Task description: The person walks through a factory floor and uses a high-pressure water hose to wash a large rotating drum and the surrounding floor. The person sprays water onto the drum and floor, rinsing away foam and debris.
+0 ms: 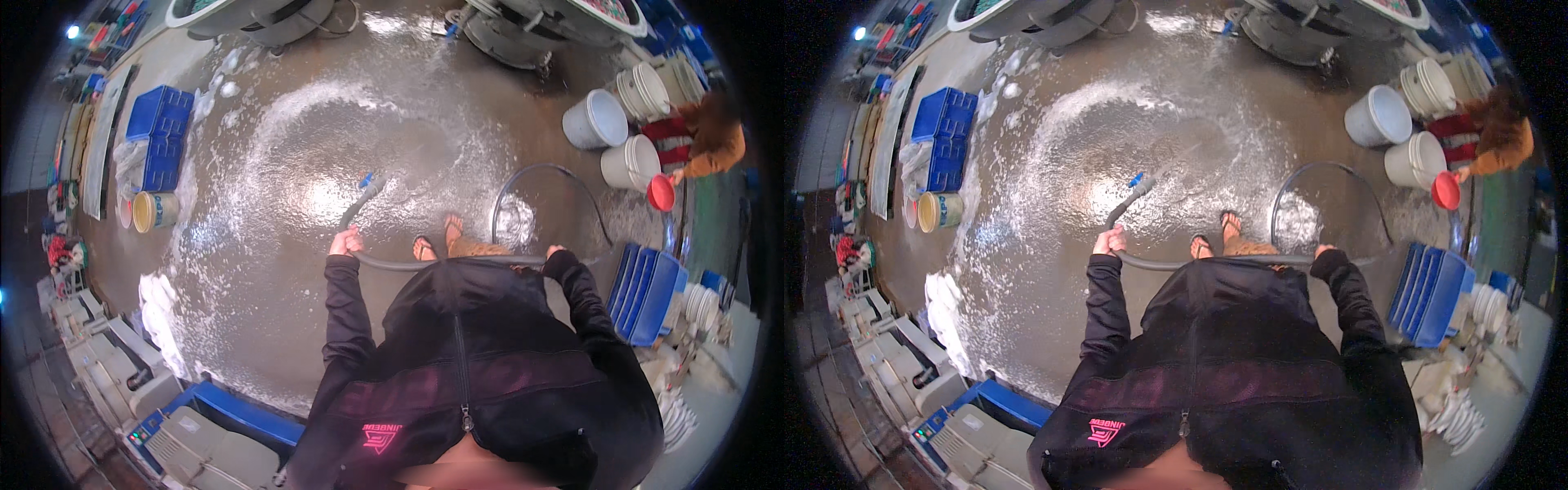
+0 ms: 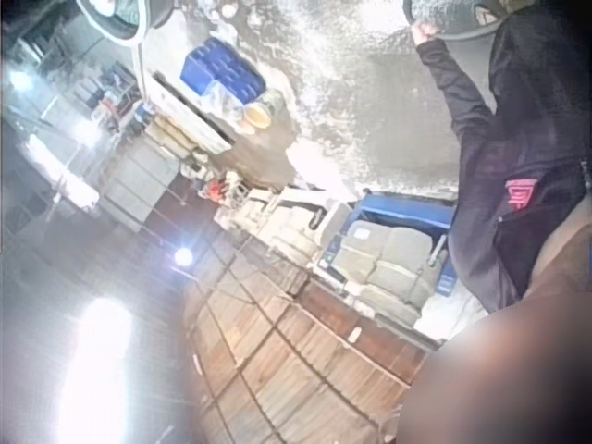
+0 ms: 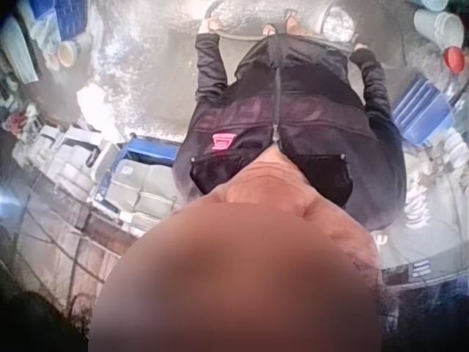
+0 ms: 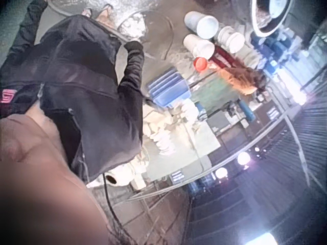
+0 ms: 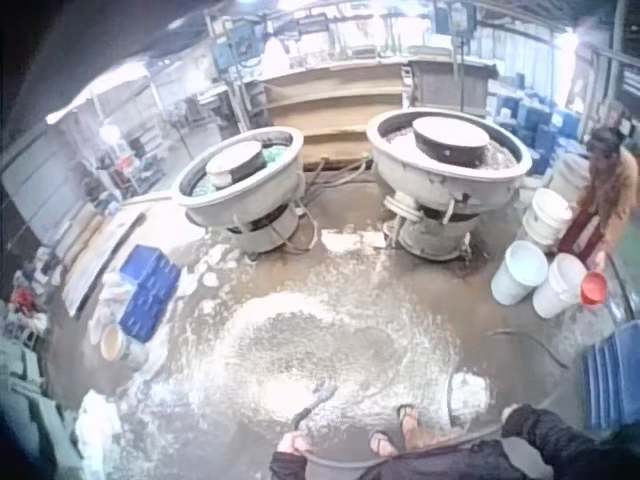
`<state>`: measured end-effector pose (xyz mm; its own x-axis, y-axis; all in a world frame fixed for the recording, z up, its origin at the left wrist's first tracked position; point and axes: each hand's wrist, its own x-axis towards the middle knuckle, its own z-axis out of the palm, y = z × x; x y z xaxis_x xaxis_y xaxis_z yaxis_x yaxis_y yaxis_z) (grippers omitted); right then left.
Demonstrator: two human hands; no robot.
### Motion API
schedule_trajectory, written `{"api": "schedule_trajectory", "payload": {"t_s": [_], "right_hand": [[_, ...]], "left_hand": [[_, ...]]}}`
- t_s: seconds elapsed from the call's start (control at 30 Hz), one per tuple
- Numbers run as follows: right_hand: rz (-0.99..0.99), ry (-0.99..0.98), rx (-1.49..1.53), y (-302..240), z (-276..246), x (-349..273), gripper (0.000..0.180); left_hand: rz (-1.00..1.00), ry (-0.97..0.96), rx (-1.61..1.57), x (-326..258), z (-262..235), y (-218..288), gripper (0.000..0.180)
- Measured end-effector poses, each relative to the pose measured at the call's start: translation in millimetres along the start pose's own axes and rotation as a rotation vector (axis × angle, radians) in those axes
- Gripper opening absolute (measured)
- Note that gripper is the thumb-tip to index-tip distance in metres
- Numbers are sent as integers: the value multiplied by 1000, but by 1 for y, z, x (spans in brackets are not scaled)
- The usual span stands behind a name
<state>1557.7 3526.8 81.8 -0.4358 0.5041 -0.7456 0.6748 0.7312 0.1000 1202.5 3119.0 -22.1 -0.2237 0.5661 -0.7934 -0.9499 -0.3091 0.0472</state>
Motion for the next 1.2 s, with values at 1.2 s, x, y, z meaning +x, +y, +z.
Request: {"api": "schedule_trajectory", "payload": {"t_s": [1.2], "right_hand": [[-72,115,194,119,-163,96,31]], "left_hand": [[634,306,-357,134,163,4,40]]}}
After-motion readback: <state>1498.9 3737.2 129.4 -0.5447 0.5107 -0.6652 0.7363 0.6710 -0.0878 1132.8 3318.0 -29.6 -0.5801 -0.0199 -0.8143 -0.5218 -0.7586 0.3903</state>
